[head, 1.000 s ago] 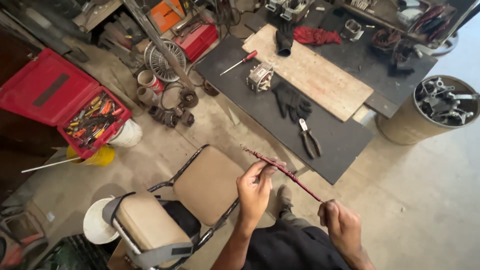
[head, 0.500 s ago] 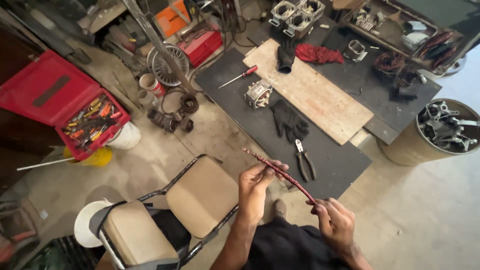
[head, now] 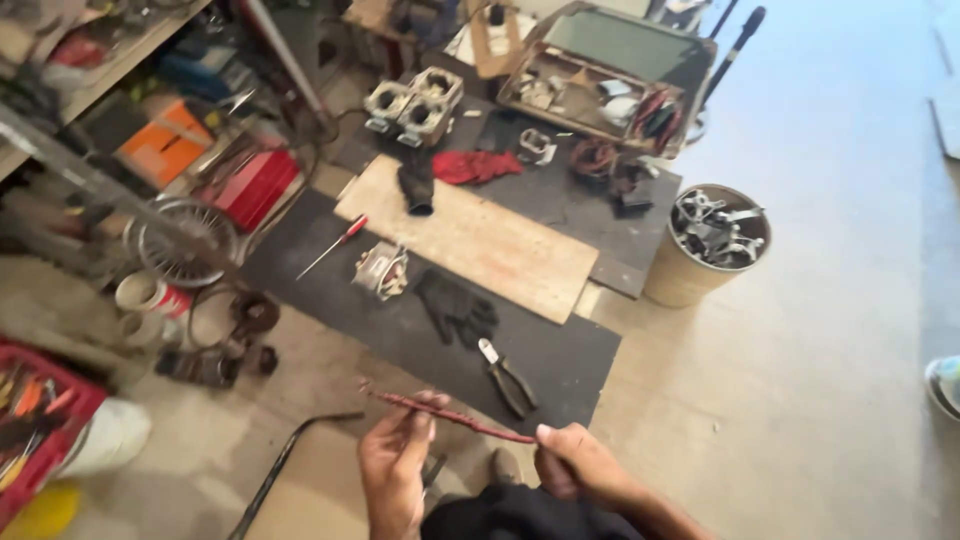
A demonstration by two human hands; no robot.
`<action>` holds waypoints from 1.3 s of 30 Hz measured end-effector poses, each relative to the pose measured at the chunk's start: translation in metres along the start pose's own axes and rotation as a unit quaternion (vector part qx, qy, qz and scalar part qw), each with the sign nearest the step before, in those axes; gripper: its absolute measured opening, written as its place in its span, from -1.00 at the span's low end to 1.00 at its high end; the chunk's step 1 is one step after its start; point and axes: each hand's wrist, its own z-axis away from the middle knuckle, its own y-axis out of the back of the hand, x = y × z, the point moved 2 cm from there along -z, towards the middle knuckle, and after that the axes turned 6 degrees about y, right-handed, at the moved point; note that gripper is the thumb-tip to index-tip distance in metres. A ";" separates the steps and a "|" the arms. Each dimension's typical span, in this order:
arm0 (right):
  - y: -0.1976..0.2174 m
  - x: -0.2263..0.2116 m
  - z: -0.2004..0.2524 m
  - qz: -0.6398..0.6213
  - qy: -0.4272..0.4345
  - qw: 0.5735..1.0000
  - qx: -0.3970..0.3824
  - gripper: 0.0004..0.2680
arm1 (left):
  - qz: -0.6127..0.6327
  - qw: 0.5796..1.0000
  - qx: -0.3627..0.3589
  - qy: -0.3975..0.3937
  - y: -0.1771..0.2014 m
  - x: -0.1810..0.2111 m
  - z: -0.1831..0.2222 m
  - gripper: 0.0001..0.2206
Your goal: Inspecting a red wire harness by rotating it and checking the connectors at a workbench.
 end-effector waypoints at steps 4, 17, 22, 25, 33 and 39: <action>-0.002 -0.003 0.000 0.466 0.123 0.874 0.068 -0.72 | -0.019 0.997 0.047 -0.053 0.000 0.014 -0.005 -0.78; -0.050 0.051 -0.007 -0.024 0.047 0.995 0.089 -0.53 | -0.001 0.995 -0.099 0.018 0.043 0.039 -0.017 -0.71; -0.061 0.068 -0.006 0.447 0.173 0.854 0.203 -0.75 | -0.085 0.996 0.004 -0.001 0.057 0.060 -0.012 -0.81; -0.072 0.079 -0.003 0.585 0.230 0.749 0.210 -0.84 | -0.098 0.995 0.009 -0.020 0.066 0.063 -0.011 -0.83; -0.085 0.112 0.000 -0.063 0.046 0.987 0.138 -0.55 | 0.004 0.993 -0.114 0.012 0.085 0.063 -0.009 -0.84; -0.089 0.087 -0.002 0.169 0.165 0.966 0.110 -0.57 | -0.093 0.991 -0.088 0.039 0.078 0.072 0.000 -0.79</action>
